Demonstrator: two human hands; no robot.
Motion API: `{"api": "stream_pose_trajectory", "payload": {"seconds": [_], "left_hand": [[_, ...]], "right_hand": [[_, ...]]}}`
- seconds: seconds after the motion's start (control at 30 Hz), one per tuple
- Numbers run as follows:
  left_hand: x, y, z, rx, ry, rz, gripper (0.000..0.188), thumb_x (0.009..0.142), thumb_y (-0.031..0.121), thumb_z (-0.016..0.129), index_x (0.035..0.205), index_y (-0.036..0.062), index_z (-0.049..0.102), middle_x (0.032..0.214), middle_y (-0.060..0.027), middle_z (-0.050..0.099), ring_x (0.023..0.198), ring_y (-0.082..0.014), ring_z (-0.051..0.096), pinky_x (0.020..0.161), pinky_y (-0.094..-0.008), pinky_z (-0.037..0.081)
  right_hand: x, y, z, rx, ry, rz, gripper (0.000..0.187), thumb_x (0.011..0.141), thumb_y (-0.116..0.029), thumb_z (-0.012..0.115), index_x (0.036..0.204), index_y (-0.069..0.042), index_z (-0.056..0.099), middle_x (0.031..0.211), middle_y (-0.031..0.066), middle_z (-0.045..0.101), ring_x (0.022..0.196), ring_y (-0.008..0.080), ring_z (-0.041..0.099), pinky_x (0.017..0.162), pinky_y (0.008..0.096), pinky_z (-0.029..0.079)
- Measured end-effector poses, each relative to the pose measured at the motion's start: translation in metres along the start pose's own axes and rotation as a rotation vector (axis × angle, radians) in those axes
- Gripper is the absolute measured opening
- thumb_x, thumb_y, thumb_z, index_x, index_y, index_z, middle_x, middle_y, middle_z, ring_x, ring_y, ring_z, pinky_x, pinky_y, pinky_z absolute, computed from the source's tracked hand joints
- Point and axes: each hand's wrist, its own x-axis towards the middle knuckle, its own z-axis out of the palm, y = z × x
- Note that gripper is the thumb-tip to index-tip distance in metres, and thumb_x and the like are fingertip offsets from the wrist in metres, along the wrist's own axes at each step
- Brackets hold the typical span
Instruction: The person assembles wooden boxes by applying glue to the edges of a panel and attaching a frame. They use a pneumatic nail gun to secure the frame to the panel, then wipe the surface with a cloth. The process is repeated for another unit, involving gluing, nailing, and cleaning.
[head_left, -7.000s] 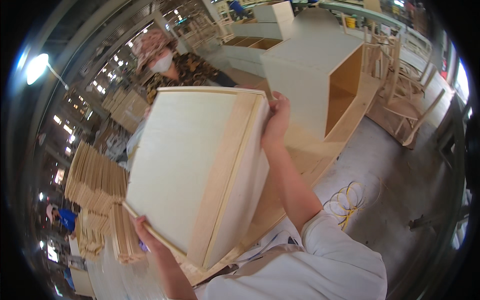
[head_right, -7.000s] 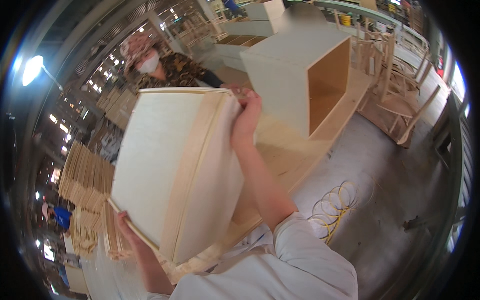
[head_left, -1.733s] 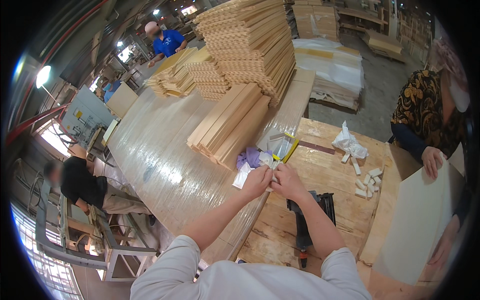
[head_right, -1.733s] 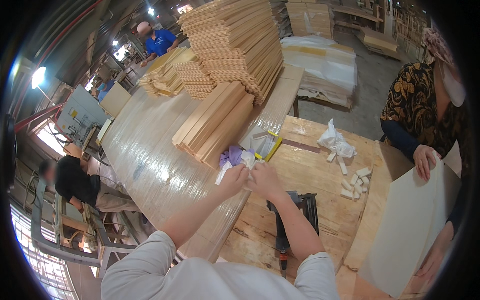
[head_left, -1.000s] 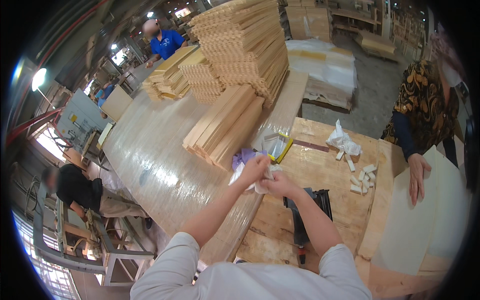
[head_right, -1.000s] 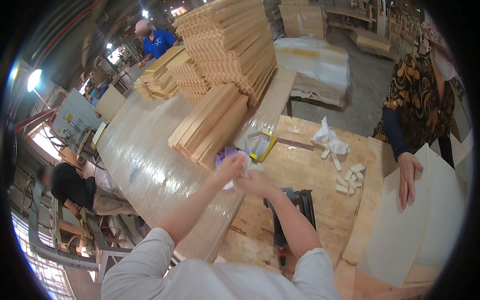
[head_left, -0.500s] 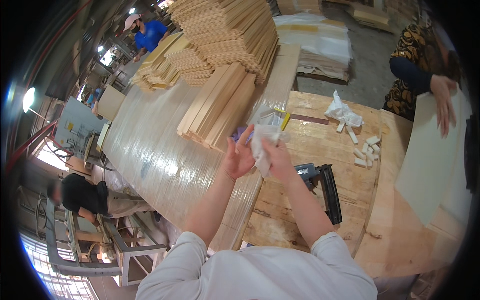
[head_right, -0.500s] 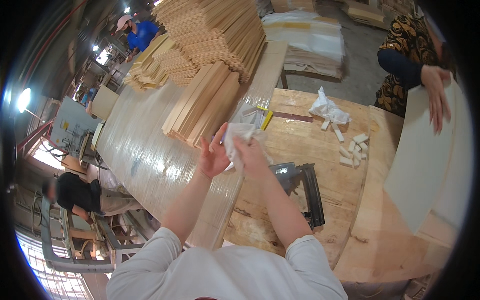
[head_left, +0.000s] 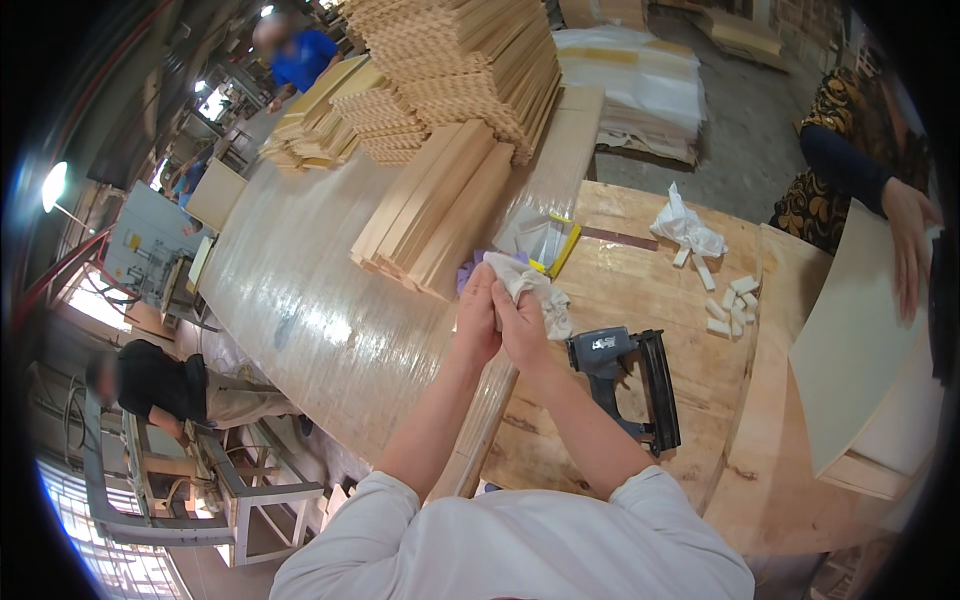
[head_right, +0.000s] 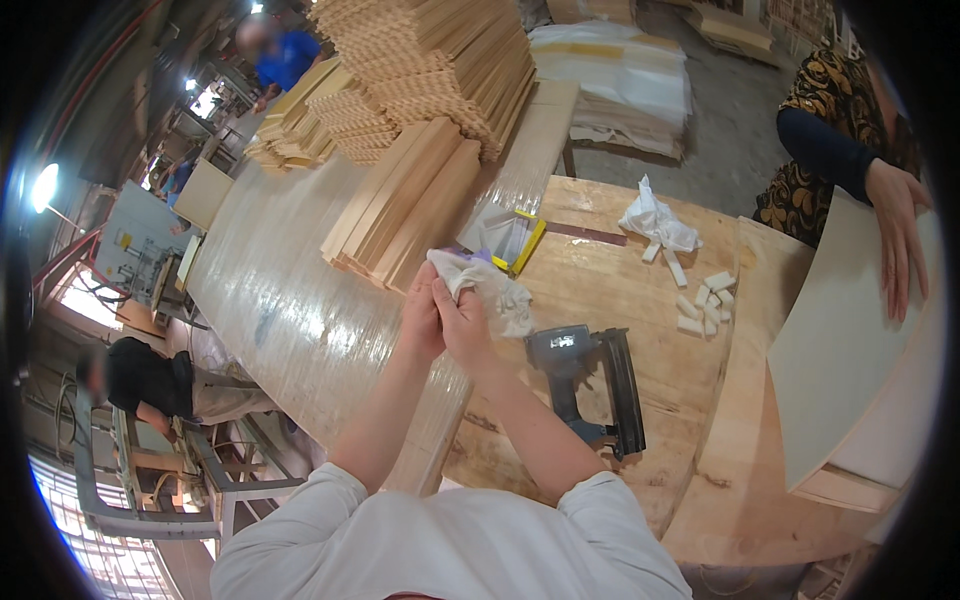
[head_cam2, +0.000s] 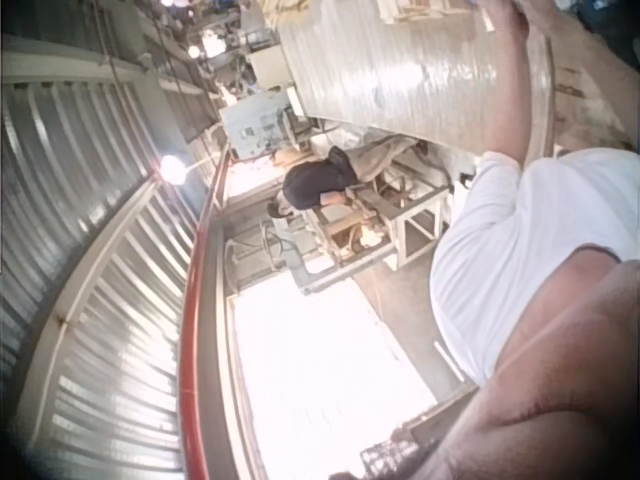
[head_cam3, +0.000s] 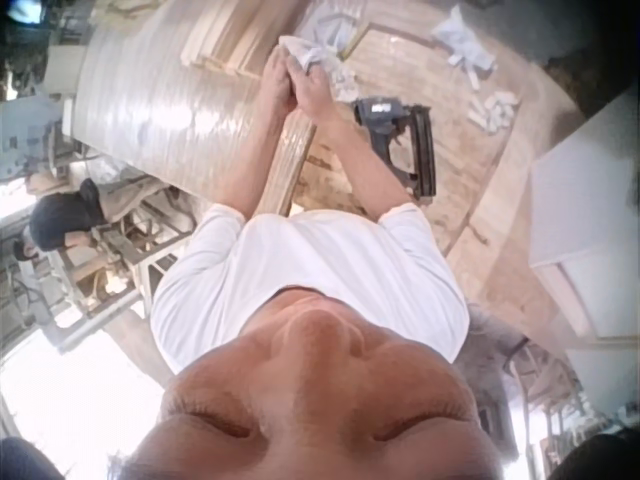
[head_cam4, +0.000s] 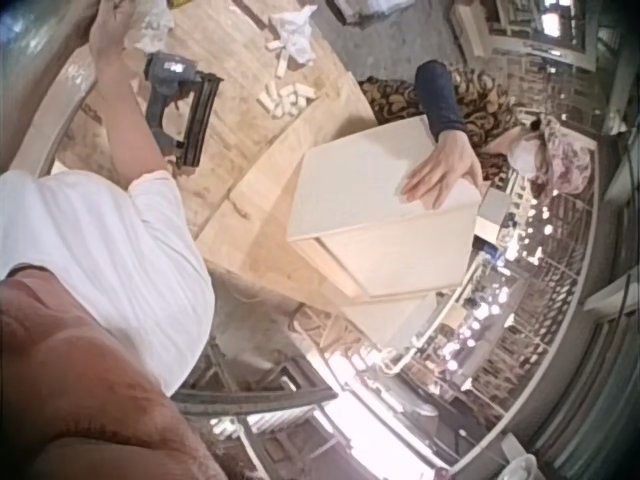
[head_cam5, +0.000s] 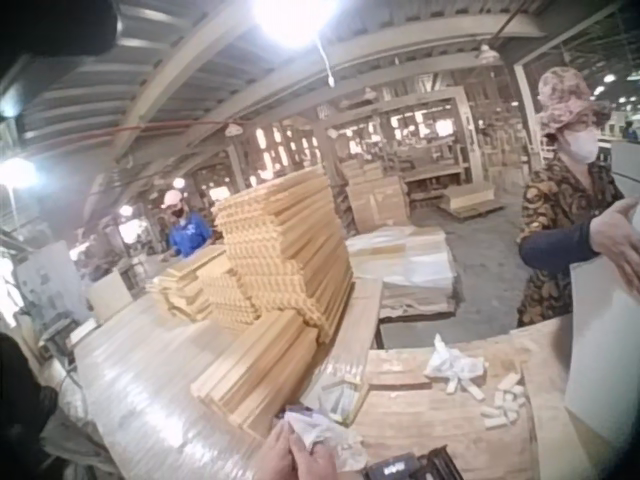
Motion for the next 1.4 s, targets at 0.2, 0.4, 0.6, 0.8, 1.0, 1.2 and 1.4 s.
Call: {"api": "stream_pose_trajectory", "payload": {"seconds": [0.2,0.4,0.6,0.8,1.0,1.2,1.4], "left_hand": [[-0.011,0.016,0.007,0.129,0.003,0.152,0.033,0.102,0.032,0.035,0.106,0.0044,0.052,0.095,-0.0079,0.063,0.083,-0.0157,0.061,0.073,-0.0289,0.052],[-0.01,0.024,0.011,0.074,0.094,0.11,0.032,0.103,0.032,0.033,0.102,0.0056,0.052,0.093,-0.0061,0.061,0.082,-0.0143,0.06,0.071,-0.0269,0.05],[-0.012,0.022,0.031,0.185,0.048,0.233,0.027,0.102,0.029,0.038,0.102,0.0045,0.051,0.092,-0.0049,0.059,0.081,-0.0115,0.057,0.071,-0.0253,0.048],[-0.021,0.027,0.035,0.198,0.032,0.187,0.03,0.101,0.033,0.039,0.097,0.0054,0.051,0.086,-0.003,0.058,0.075,-0.0105,0.057,0.066,-0.0254,0.049],[-0.014,0.027,0.036,0.301,-0.011,0.145,0.033,0.101,0.038,0.038,0.106,0.0076,0.049,0.097,-0.004,0.056,0.086,-0.0128,0.055,0.077,-0.0271,0.047],[0.013,0.007,-0.013,0.05,-0.08,0.058,0.066,0.097,0.056,0.031,0.147,0.015,0.023,0.15,-0.0008,0.029,0.136,-0.0179,0.03,0.105,-0.0268,0.03],[0.02,0.01,-0.008,0.029,-0.008,0.005,0.07,0.094,0.064,0.02,0.149,0.0198,0.02,0.151,-0.0019,0.026,0.137,-0.0226,0.027,0.111,-0.0369,0.023]], "right_hand": [[-0.006,-0.025,0.017,-0.286,-0.062,-0.075,0.044,0.099,-0.028,0.045,0.129,0.004,0.048,0.125,0.0155,0.056,0.119,0.0238,0.051,0.101,0.0325,0.037],[-0.005,-0.017,0.015,-0.192,-0.144,-0.144,0.04,0.099,-0.024,0.046,0.132,0.001,0.046,0.13,0.0061,0.05,0.118,0.0139,0.047,0.1,0.0273,0.037],[0.004,-0.025,0.008,-0.121,-0.073,0.059,0.045,0.1,-0.029,0.044,0.13,0.004,0.046,0.126,0.0127,0.054,0.119,0.0215,0.049,0.1,0.0327,0.037],[-0.008,-0.021,0.007,-0.066,-0.101,-0.053,0.045,0.101,-0.024,0.043,0.137,0.001,0.037,0.131,0.0074,0.049,0.124,0.0146,0.042,0.102,0.0272,0.036],[0.01,-0.018,-0.002,-0.041,-0.089,0.023,0.047,0.1,-0.03,0.044,0.136,0.001,0.036,0.132,0.008,0.046,0.122,0.0152,0.044,0.102,0.0273,0.036],[-0.013,-0.02,0.015,-0.238,-0.077,-0.009,0.054,0.099,-0.036,0.043,0.136,0.003,0.036,0.137,0.0128,0.043,0.128,0.0223,0.039,0.106,0.0334,0.03],[0.001,-0.014,0.002,-0.759,-0.259,0.065,0.055,0.098,-0.032,0.047,0.138,0.004,0.035,0.142,0.0129,0.039,0.133,0.0241,0.033,0.111,0.0344,0.023]]}}
